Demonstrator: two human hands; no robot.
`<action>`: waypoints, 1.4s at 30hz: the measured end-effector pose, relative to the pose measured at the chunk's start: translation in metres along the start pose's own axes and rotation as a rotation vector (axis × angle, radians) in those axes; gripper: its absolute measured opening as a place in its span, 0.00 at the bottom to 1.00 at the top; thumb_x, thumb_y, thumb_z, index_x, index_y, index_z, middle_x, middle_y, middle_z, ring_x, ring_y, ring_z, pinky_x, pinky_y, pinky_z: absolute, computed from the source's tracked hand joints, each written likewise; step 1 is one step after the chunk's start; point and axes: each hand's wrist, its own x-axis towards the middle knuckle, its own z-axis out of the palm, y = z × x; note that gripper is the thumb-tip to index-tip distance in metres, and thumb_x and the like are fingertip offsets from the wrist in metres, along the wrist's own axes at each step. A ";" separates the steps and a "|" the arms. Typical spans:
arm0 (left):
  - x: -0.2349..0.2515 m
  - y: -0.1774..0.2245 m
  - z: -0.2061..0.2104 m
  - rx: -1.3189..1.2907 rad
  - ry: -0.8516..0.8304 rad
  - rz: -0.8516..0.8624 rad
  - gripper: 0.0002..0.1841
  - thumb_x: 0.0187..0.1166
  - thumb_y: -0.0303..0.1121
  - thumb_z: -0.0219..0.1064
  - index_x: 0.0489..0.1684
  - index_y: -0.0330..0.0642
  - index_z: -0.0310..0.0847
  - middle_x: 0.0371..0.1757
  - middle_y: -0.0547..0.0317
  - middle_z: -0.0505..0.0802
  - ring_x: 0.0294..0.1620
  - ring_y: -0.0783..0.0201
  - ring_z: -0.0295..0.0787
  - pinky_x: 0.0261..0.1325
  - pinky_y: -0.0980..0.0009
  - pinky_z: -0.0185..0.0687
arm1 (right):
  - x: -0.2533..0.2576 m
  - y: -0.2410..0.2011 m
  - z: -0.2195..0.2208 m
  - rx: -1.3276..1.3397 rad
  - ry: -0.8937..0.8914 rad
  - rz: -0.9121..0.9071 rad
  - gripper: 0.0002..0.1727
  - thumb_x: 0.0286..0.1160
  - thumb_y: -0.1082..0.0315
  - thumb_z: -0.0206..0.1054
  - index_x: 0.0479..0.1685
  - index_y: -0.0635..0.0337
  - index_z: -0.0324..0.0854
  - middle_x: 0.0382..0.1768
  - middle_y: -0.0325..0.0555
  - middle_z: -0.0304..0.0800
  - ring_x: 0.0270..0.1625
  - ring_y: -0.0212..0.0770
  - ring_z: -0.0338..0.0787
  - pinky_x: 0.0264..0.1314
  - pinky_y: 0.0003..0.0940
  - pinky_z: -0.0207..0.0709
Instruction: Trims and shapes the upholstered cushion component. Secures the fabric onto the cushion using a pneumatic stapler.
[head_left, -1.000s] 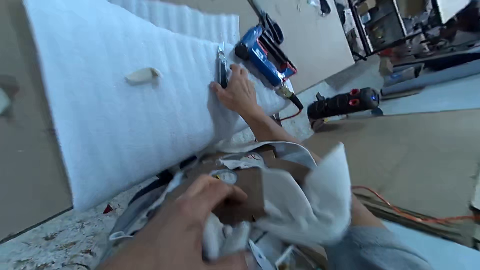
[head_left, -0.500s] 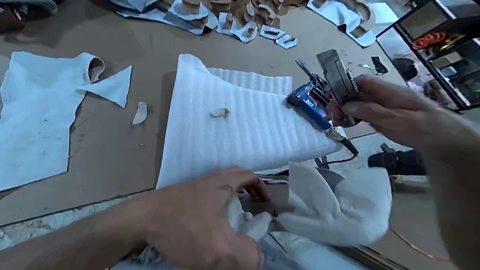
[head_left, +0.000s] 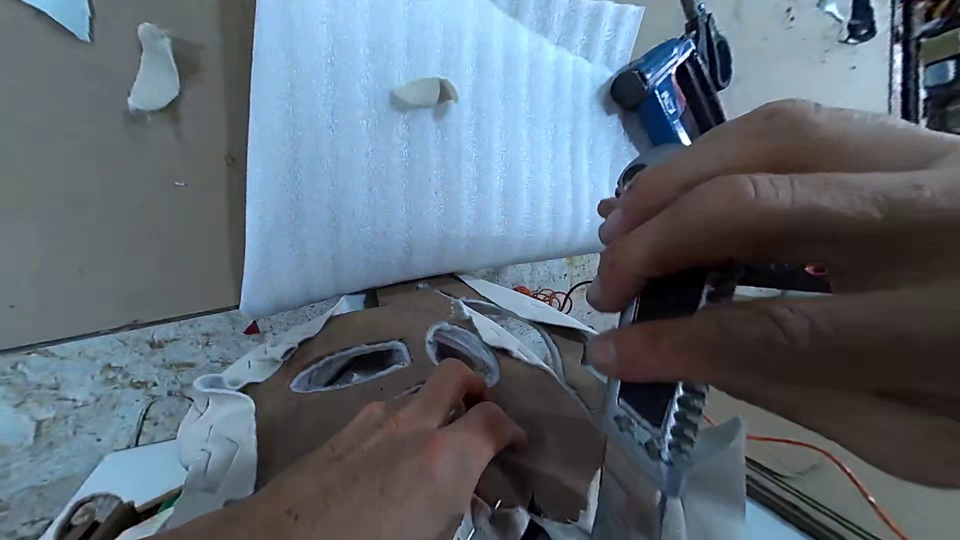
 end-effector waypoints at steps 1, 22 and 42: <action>0.001 0.000 -0.001 0.004 0.002 -0.001 0.31 0.65 0.46 0.78 0.70 0.47 0.82 0.71 0.44 0.82 0.54 0.51 0.89 0.43 0.56 0.86 | 0.000 -0.004 0.002 -0.017 -0.001 0.016 0.09 0.75 0.58 0.69 0.45 0.43 0.94 0.54 0.35 0.90 0.69 0.42 0.83 0.71 0.39 0.79; 0.011 0.000 -0.025 -0.051 -0.035 -0.055 0.30 0.67 0.48 0.76 0.68 0.42 0.81 0.71 0.45 0.83 0.57 0.51 0.89 0.47 0.55 0.85 | 0.039 0.017 0.010 -0.024 -0.249 -0.080 0.15 0.70 0.63 0.62 0.46 0.42 0.95 0.46 0.33 0.89 0.55 0.39 0.85 0.50 0.34 0.79; 0.017 -0.004 -0.031 -0.073 -0.057 -0.114 0.31 0.65 0.49 0.77 0.70 0.51 0.81 0.73 0.51 0.82 0.59 0.55 0.88 0.47 0.56 0.85 | 0.027 0.056 -0.025 0.022 -0.132 -0.018 0.13 0.75 0.61 0.63 0.46 0.45 0.94 0.48 0.35 0.91 0.59 0.39 0.85 0.59 0.37 0.80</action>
